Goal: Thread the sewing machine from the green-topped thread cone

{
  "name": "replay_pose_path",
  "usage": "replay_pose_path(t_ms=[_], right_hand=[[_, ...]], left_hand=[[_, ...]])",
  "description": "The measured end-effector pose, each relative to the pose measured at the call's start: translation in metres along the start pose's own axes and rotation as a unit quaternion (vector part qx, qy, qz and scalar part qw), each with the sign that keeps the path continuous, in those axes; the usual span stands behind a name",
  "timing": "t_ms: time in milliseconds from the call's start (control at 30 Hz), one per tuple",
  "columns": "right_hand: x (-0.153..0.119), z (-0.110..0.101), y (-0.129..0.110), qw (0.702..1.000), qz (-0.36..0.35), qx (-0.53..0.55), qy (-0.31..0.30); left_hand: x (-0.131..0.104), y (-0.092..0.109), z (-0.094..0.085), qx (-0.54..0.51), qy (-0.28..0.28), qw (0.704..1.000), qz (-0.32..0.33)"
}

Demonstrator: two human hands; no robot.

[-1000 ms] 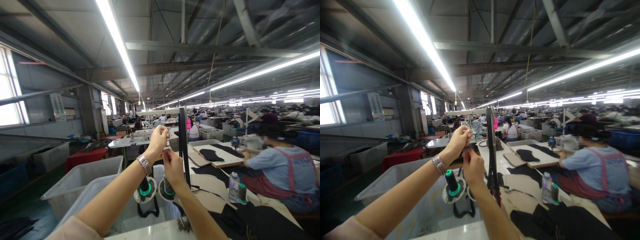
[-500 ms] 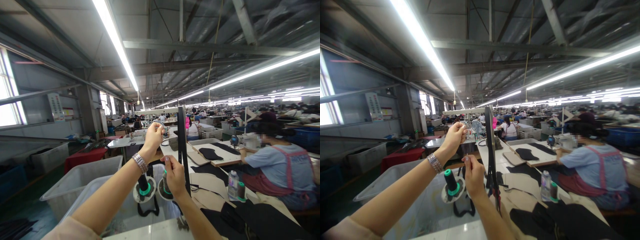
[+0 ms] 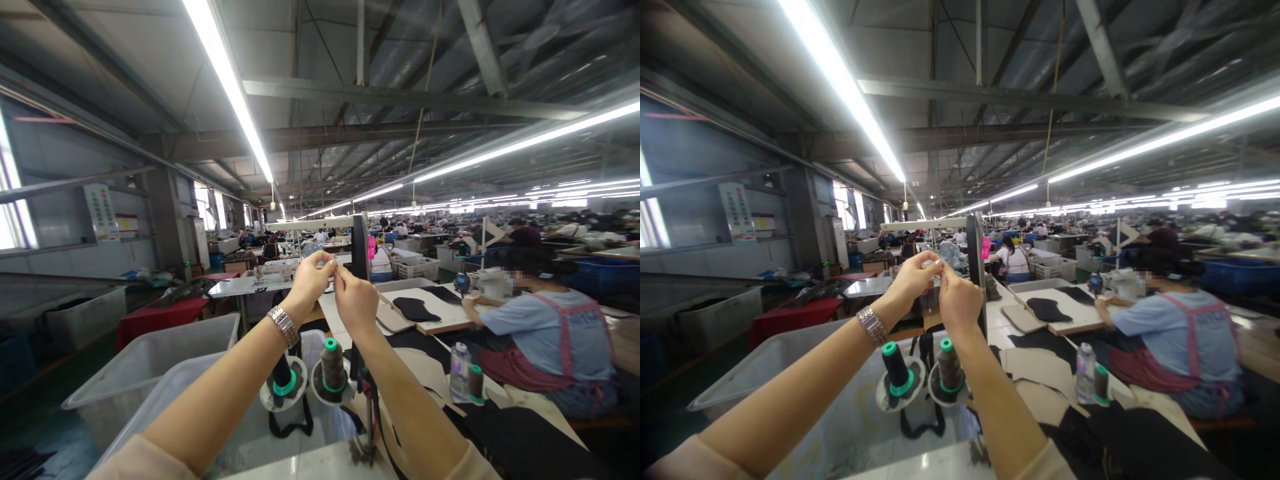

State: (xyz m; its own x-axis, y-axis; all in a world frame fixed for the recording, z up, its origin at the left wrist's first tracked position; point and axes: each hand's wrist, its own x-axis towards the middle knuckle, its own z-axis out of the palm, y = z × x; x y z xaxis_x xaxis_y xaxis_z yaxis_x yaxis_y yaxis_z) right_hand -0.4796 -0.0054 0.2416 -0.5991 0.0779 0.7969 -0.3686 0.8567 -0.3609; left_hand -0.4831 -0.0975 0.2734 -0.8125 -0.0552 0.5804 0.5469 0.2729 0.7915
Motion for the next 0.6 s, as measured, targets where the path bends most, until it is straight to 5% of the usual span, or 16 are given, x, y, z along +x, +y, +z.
replay_pose_path(t_ms=[233,400,500,600], right_hand=[[-0.001,-0.002,-0.014,0.998,0.015,-0.033,-0.047],[-0.006,0.001,-0.011,0.987,-0.002,0.127,-0.097],[-0.009,0.009,-0.004,0.943,0.007,0.307,-0.130],[-0.010,0.014,0.001,0.858,0.057,0.487,-0.154]], left_hand=[[-0.008,-0.003,0.007,0.009,0.053,0.996,0.068],[-0.005,-0.013,0.007,-0.022,0.052,0.996,0.073],[-0.001,-0.017,0.006,-0.038,0.066,0.995,0.071],[-0.001,-0.018,0.004,-0.029,0.071,0.994,0.073]])
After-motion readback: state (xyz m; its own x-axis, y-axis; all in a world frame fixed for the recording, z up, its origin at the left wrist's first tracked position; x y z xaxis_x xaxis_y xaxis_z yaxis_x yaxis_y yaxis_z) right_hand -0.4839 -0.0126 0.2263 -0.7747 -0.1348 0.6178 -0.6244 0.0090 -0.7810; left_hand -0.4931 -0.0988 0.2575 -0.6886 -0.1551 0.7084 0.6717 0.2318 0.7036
